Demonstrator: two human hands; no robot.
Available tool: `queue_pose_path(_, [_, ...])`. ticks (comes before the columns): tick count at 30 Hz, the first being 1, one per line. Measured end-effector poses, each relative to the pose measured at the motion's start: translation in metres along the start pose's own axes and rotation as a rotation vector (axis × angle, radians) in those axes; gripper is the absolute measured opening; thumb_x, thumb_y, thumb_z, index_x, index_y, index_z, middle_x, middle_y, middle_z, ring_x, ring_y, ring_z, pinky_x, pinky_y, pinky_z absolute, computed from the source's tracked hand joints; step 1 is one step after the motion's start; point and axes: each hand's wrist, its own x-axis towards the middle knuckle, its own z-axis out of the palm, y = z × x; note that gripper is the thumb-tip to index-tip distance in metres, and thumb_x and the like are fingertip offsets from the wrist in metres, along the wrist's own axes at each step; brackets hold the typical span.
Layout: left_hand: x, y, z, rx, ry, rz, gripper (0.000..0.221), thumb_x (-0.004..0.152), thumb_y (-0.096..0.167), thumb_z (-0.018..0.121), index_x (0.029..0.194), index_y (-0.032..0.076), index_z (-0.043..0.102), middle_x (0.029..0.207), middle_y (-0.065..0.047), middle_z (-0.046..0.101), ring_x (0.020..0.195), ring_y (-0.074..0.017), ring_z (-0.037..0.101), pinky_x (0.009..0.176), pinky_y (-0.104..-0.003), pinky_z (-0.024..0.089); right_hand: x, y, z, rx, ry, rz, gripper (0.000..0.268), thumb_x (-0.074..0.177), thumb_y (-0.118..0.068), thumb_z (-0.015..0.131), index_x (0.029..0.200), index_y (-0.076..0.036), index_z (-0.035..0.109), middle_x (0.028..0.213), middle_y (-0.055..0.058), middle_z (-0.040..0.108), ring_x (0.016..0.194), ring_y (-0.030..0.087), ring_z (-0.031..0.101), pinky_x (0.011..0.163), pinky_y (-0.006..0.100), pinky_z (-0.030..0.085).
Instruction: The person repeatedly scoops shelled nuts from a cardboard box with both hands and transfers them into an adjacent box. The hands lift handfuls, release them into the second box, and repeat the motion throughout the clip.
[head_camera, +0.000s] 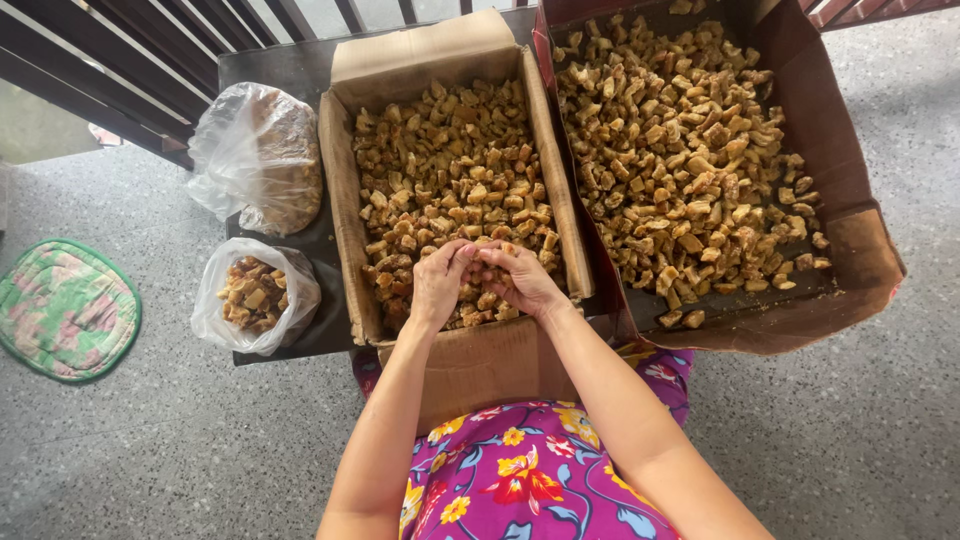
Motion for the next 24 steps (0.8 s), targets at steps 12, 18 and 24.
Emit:
queue_pose_path(12, [0.005, -0.052, -0.02, -0.8, -0.039, -0.424, 0.045, 0.106, 0.044, 0.059, 0.097, 0.001, 0.066, 0.078, -0.003, 0.07, 0.064, -0.0105, 0.063, 0.056, -0.026, 0.051, -0.011, -0.014, 0.022, 0.034, -0.035, 0.021, 0.049, 0.101, -0.052, 0.058, 0.126, -0.01, 0.065, 0.106, 0.008, 0.073, 0.087, 0.018, 0.071, 0.063, 0.027, 0.058])
queue_pose_path(18, [-0.01, -0.056, -0.05, -0.634, 0.065, -0.534, 0.059, 0.101, 0.055, 0.054, 0.088, 0.001, 0.073, 0.065, 0.001, 0.061, 0.051, -0.0084, 0.055, 0.046, -0.022, 0.044, -0.005, -0.019, 0.021, 0.162, 0.077, 0.017, 0.053, 0.102, -0.053, 0.055, 0.13, -0.009, 0.062, 0.109, 0.011, 0.073, 0.093, 0.024, 0.072, 0.074, 0.038, 0.063])
queue_pose_path(24, [-0.042, -0.082, -0.144, -0.441, 0.353, -0.326, 0.044, 0.103, 0.046, 0.061, 0.099, 0.004, 0.075, 0.074, 0.0, 0.066, 0.057, -0.0074, 0.058, 0.05, -0.022, 0.048, -0.002, -0.016, 0.014, 0.172, 0.115, 0.019, 0.05, 0.102, -0.052, 0.058, 0.129, -0.01, 0.063, 0.108, 0.009, 0.073, 0.093, 0.022, 0.07, 0.074, 0.036, 0.061])
